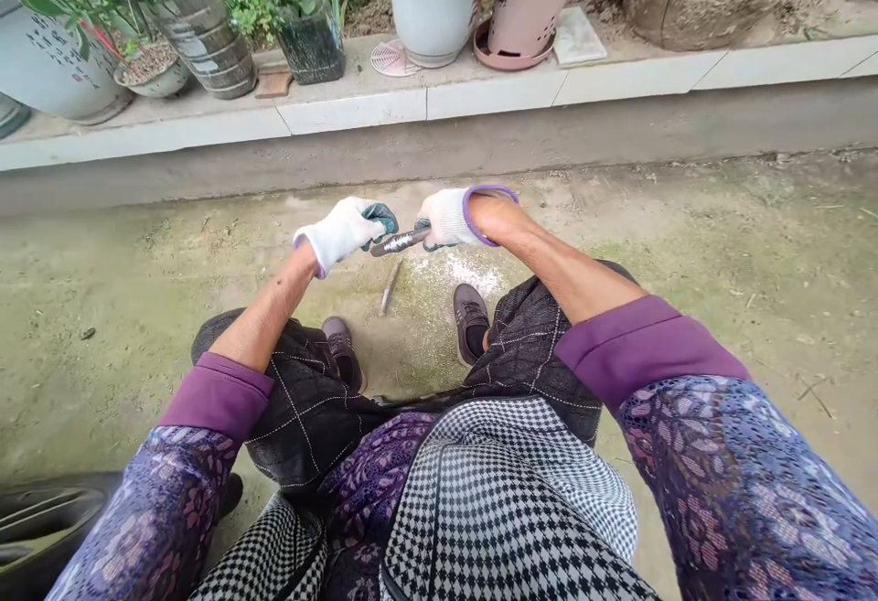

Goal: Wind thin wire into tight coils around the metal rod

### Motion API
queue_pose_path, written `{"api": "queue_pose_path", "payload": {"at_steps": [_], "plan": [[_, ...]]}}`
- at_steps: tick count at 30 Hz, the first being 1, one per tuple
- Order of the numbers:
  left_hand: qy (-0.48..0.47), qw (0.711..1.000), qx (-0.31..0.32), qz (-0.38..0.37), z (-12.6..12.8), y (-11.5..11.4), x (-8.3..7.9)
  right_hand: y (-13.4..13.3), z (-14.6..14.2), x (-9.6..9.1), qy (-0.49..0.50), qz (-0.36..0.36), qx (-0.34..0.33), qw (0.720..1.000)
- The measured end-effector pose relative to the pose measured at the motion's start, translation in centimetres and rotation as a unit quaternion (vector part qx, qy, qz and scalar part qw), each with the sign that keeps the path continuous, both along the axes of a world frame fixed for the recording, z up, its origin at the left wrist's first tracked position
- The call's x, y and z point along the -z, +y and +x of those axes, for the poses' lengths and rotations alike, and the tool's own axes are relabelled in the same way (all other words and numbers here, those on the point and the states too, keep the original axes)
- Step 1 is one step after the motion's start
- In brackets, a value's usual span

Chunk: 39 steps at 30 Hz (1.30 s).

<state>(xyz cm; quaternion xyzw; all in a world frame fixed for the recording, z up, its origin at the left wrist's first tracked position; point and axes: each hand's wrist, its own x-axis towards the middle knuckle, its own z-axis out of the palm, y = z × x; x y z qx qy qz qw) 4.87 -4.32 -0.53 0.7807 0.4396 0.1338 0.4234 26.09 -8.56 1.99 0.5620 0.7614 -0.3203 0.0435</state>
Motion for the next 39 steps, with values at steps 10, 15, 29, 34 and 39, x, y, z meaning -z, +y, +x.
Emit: {"api": "queue_pose_path", "payload": {"at_steps": [10, 15, 29, 34, 39], "plan": [[-0.113, 0.982, -0.116, -0.094, 0.9, -1.0, -1.2, 0.4, 1.6, -1.1, -0.025, 0.096, 0.083, 0.992], [-0.146, 0.974, -0.143, -0.101, 0.6, -1.2, -1.0, 0.7, 0.7, -1.4, 0.015, 0.104, 0.109, 0.988], [-0.216, 0.958, -0.152, -0.115, -1.1, -1.0, -1.4, -0.1, -2.0, -2.2, 0.276, -0.008, 0.219, 0.936], [-0.196, 0.963, -0.146, -0.111, -1.1, -0.9, -1.3, -1.1, -1.8, -2.6, 0.353, -0.050, 0.221, 0.908], [-0.186, 0.967, -0.152, -0.084, -1.0, -0.8, -1.3, -1.6, -0.6, -2.8, 0.366, -0.115, 0.160, 0.909]]}}
